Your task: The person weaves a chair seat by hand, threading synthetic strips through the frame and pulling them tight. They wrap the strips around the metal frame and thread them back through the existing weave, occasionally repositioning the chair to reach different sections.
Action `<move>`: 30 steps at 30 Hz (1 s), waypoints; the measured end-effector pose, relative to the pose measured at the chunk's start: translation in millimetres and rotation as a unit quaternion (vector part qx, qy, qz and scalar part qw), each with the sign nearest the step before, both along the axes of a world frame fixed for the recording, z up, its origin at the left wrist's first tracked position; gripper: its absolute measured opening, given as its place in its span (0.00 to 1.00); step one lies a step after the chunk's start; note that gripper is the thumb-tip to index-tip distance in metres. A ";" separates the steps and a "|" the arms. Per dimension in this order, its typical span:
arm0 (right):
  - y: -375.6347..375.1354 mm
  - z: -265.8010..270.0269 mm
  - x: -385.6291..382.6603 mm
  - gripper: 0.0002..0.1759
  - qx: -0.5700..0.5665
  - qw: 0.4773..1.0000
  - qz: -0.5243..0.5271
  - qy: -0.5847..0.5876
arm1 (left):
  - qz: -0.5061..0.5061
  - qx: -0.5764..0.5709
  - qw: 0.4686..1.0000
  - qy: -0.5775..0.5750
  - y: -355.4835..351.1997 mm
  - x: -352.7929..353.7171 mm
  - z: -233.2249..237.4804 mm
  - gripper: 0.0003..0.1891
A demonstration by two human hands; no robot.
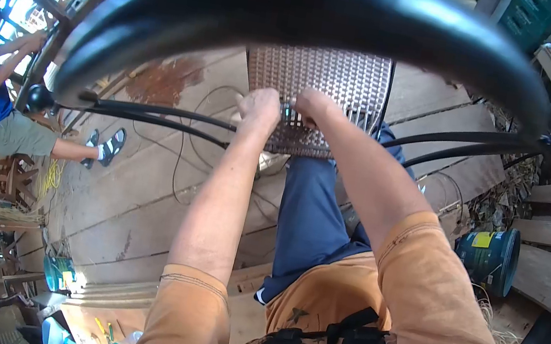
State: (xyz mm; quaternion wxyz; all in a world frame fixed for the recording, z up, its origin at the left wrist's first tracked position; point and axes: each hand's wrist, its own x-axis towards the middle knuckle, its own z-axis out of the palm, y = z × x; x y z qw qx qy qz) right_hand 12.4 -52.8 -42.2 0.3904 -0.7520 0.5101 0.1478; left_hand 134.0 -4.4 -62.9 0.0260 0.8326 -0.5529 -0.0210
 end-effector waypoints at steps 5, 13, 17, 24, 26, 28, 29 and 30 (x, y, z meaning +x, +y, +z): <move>-28.0 -47.4 5.9 0.06 -0.111 0.979 0.131 0.106 | -0.012 -0.065 0.997 -0.026 2.9 -5.7 5.4 0.13; 21.0 64.4 -63.6 0.16 -0.172 0.974 -0.140 -0.045 | -0.213 -0.065 0.902 0.370 7.1 -20.5 17.8 0.14; 17.0 34.0 -59.3 0.14 -0.128 0.985 -0.114 -0.014 | -0.162 -0.029 0.931 0.326 20.4 -18.1 17.0 0.18; 10.5 8.1 -37.3 0.09 -0.156 0.975 0.088 0.130 | -0.038 -0.083 0.967 0.240 24.4 -25.0 5.8 0.20; 2.9 1.1 -32.6 0.09 -0.150 0.973 0.100 0.142 | -0.073 -0.032 0.967 0.244 23.9 -14.4 2.4 0.20; 3.5 2.5 -30.6 0.10 -0.143 0.985 0.032 0.088 | -0.102 0.000 0.965 0.240 25.0 -8.1 5.0 0.20; 2.8 0.3 -29.3 0.10 -0.131 0.990 -0.033 0.035 | -0.082 0.027 0.967 0.238 26.8 -8.6 4.8 0.20; 3.0 -0.3 -29.0 0.10 -0.130 0.990 -0.035 0.032 | -0.075 0.021 0.971 0.228 27.6 -9.2 3.0 0.19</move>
